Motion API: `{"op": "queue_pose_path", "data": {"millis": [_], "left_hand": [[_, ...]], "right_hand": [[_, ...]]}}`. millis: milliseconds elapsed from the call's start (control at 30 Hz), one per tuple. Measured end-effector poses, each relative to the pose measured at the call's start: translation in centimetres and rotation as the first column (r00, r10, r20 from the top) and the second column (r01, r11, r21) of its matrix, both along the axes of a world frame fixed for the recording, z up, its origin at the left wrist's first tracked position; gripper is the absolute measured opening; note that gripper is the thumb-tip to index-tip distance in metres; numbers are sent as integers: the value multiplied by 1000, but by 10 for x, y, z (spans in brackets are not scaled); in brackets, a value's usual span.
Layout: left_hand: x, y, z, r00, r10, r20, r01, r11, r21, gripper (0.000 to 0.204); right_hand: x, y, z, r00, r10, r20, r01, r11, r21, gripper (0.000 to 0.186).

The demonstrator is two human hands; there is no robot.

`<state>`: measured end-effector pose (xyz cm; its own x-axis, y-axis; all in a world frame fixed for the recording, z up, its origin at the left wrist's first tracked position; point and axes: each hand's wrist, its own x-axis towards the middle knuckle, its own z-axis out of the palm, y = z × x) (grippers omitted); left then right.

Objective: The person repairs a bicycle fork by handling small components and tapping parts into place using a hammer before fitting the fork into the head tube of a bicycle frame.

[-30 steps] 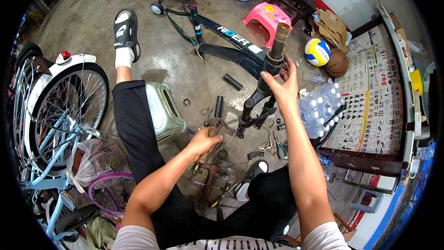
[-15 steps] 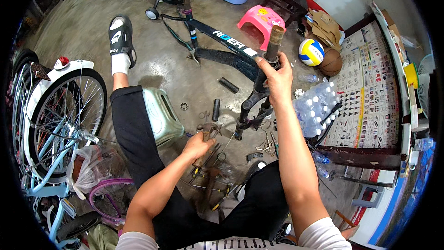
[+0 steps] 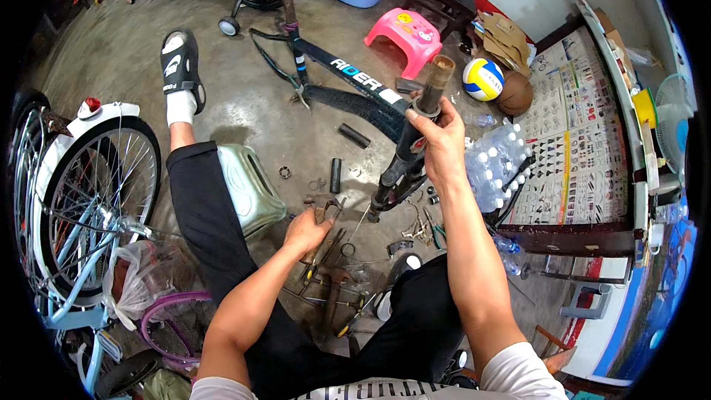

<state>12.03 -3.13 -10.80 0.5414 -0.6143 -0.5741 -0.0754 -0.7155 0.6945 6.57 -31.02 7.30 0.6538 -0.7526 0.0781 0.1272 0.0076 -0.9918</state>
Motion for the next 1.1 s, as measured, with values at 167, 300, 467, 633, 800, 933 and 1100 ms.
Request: {"op": "queue_pose_path", "data": {"millis": [167, 300, 467, 633, 800, 933, 1100], "left_hand": [[0, 0, 14, 999, -33, -6, 33, 999, 35, 60], [-2, -1, 16, 999, -52, -4, 52, 998, 27, 61], [-6, -5, 17, 997, -74, -9, 74, 997, 11, 59], [-14, -4, 12, 983, -182, 2, 181, 981, 74, 59], [-22, 5, -9, 821, -566, 79, 543, 816, 200, 51], [-52, 24, -48, 601, -798, 47, 750, 583, 313, 36], [-117, 48, -82, 470, -880, -74, 858, 435, 275, 33]], "right_hand": [[-27, 9, 6, 998, 34, -47, -36, 999, -27, 42], [-59, 10, 13, 996, 56, -66, -54, 998, 22, 43], [-91, 6, 15, 986, 116, -119, -114, 993, 30, 45], [-93, 4, 20, 972, 189, -142, -191, 982, -6, 50], [-97, -6, 13, 967, 165, -193, -183, 980, -77, 47], [-99, -6, 11, 973, 177, -150, -196, 973, -124, 46], [-95, -4, 14, 971, 129, -200, -160, 975, -151, 45]]}}
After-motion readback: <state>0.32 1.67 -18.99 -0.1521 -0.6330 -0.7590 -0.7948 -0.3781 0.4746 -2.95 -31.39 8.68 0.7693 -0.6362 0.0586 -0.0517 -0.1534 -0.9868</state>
